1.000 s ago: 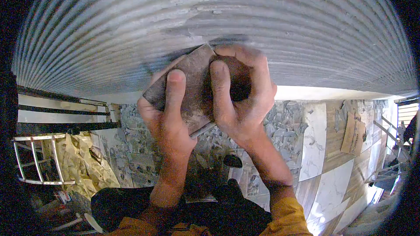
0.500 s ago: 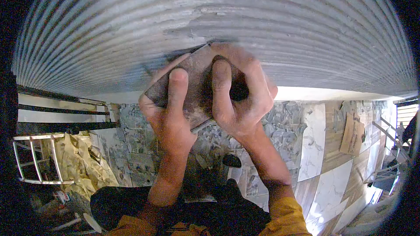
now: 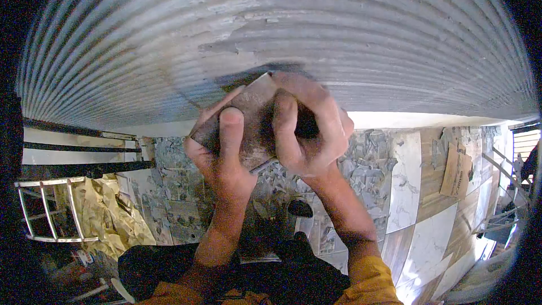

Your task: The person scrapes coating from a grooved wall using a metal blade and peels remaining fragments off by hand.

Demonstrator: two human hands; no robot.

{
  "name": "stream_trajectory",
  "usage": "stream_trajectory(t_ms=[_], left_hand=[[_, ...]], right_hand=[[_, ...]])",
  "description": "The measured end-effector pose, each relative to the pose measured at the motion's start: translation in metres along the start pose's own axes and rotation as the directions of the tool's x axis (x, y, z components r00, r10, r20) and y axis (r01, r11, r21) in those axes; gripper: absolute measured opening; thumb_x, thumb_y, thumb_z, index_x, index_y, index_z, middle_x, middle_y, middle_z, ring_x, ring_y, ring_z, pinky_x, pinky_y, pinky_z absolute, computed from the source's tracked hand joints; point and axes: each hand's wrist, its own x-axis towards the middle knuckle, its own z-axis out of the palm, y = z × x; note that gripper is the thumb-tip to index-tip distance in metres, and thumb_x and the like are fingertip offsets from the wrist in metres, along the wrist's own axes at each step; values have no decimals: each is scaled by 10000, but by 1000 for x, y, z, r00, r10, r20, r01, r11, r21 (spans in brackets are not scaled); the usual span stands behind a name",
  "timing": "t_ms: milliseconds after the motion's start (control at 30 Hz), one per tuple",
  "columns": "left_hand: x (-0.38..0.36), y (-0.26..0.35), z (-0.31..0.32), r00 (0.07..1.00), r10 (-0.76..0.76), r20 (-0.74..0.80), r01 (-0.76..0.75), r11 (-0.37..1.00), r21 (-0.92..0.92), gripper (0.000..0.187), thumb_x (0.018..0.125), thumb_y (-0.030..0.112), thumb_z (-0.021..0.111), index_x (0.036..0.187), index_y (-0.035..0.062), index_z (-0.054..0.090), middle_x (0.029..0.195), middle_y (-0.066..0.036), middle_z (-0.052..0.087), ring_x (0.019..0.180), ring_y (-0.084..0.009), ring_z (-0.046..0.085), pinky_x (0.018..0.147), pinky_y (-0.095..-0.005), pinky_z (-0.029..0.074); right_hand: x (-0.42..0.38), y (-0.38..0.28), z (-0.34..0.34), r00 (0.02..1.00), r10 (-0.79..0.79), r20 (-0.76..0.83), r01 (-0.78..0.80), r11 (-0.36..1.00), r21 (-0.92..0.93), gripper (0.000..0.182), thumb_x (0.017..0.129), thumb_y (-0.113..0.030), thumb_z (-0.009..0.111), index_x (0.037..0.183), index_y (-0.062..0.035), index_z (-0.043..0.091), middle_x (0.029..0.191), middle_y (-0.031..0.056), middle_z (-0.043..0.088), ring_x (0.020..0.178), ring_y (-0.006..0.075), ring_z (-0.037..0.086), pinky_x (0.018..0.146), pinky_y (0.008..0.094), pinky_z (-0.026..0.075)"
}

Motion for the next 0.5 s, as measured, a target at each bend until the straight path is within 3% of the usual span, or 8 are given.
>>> stream_trajectory(t_ms=[33, 133, 333, 500], left_hand=[[-1, 1, 0, 997, -69, -29, 68, 997, -27, 242, 909, 108, 657, 1062, -78, 688, 984, -106, 706, 905, -138, 621, 839, -272, 482], [1, 1, 3, 986, -146, -83, 138, 986, -89, 246, 911, 119, 661, 1059, -76, 689, 982, -101, 705, 908, -138, 619, 843, -274, 482], [2, 8, 7, 974, -173, -147, 162, 983, -85, 272, 916, 160, 663, 1060, -69, 691, 961, -87, 701, 880, -128, 611, 835, -268, 477], [-2, 13, 9, 964, -198, -176, 182, 978, -104, 289, 921, 183, 664, 1063, -68, 691, 959, -83, 700, 872, -125, 610, 829, -267, 477]], right_hand=[[-8, -2, 2, 989, 136, -56, -133, 989, 58, 143, 838, 56, 621, 978, 41, 644, 908, 170, 709, 699, 175, 666, 652, 276, 530], [1, -10, -1, 978, 207, 15, -207, 978, 28, 140, 843, 38, 647, 982, 25, 637, 892, 149, 700, 709, 165, 659, 653, 266, 518], [11, -19, -5, 956, 278, 94, -274, 961, -44, 114, 854, 6, 659, 967, -5, 666, 876, 120, 699, 691, 136, 644, 649, 251, 498], [11, -21, -3, 950, 299, 90, -300, 954, 2, 103, 858, 0, 657, 958, -3, 678, 871, 116, 702, 681, 123, 633, 646, 248, 495]])
